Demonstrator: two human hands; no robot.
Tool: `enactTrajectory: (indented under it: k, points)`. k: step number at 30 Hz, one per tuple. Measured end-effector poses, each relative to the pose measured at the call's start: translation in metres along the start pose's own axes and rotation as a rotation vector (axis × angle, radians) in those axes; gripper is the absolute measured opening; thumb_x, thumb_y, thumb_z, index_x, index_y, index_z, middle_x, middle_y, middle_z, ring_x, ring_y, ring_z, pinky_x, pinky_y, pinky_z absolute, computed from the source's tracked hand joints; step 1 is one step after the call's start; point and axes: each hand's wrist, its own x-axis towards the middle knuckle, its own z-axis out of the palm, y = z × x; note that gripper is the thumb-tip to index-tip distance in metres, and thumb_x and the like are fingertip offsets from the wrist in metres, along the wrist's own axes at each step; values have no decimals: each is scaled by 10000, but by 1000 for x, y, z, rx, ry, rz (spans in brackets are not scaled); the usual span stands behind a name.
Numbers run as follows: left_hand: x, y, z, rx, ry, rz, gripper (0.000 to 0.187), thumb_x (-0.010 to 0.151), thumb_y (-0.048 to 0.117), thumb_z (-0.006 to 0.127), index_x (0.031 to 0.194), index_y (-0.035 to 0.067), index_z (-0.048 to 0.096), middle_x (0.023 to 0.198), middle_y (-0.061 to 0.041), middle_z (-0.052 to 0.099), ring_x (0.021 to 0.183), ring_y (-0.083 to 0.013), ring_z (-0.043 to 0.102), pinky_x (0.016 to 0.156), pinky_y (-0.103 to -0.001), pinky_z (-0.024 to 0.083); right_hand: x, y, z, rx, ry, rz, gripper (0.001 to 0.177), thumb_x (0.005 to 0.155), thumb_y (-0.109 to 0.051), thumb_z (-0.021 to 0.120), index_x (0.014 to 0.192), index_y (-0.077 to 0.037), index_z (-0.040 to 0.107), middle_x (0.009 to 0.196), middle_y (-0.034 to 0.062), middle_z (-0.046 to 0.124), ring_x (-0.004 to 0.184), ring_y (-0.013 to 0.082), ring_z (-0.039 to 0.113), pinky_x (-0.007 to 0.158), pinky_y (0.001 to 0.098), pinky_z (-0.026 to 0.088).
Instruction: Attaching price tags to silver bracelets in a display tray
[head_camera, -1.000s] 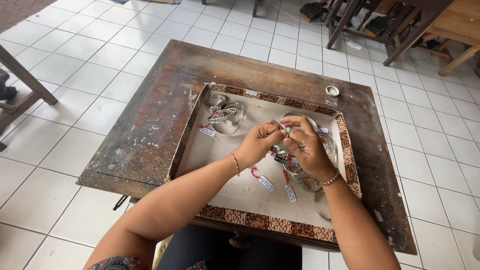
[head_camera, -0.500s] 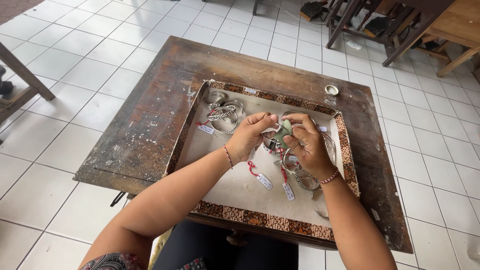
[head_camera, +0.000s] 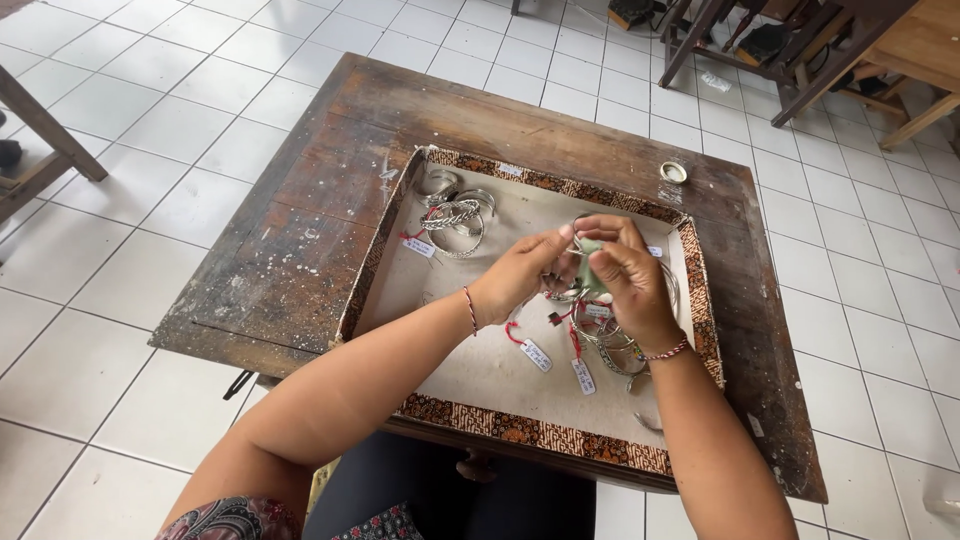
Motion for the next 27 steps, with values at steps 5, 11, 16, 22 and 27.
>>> enactTrajectory:
  k: [5, 11, 16, 22, 27]
  points:
    - [-21, 35, 14, -55, -38, 45, 350, 1086, 420, 506, 1029, 107, 650, 947, -39, 750, 965, -145, 736, 911, -311, 572, -1, 2, -6, 300, 116, 49, 367, 1103, -351, 432, 922, -106, 636, 1336, 141, 517, 1157, 254, 555, 982, 413, 503]
    - [-10, 23, 4, 271, -121, 135, 347, 1080, 348, 502, 834, 129, 613, 650, -6, 632, 650, -103, 662, 571, -215, 519, 1, -5, -13, 171, 66, -9, 413, 1095, -350, 446, 804, -96, 593, 1321, 181, 541, 1215, 317, 543, 990, 438, 422]
    - [-16, 19, 3, 589, -186, 177, 305, 1054, 268, 523, 791, 137, 608, 614, -14, 615, 565, -122, 651, 537, -242, 535, 0, -8, -9, -201, -62, -56, 466, 1075, -275, 518, 688, -27, 592, 1306, 188, 549, 1207, 386, 549, 1030, 538, 396]
    - [-33, 56, 23, 359, -235, 207, 302, 1072, 286, 512, 862, 117, 649, 774, 40, 602, 799, -42, 529, 755, -187, 476, -3, 7, -23, 75, 101, 18, 416, 1136, -346, 389, 862, -87, 567, 1320, 185, 503, 1168, 257, 496, 988, 375, 411]
    - [-24, 42, 7, 335, -268, 132, 369, 1086, 326, 448, 791, 135, 565, 683, -41, 693, 723, -74, 686, 717, -221, 561, -5, 7, -30, 41, -61, 10, 431, 1125, -311, 423, 859, -29, 611, 1294, 221, 548, 1285, 396, 517, 1059, 553, 349]
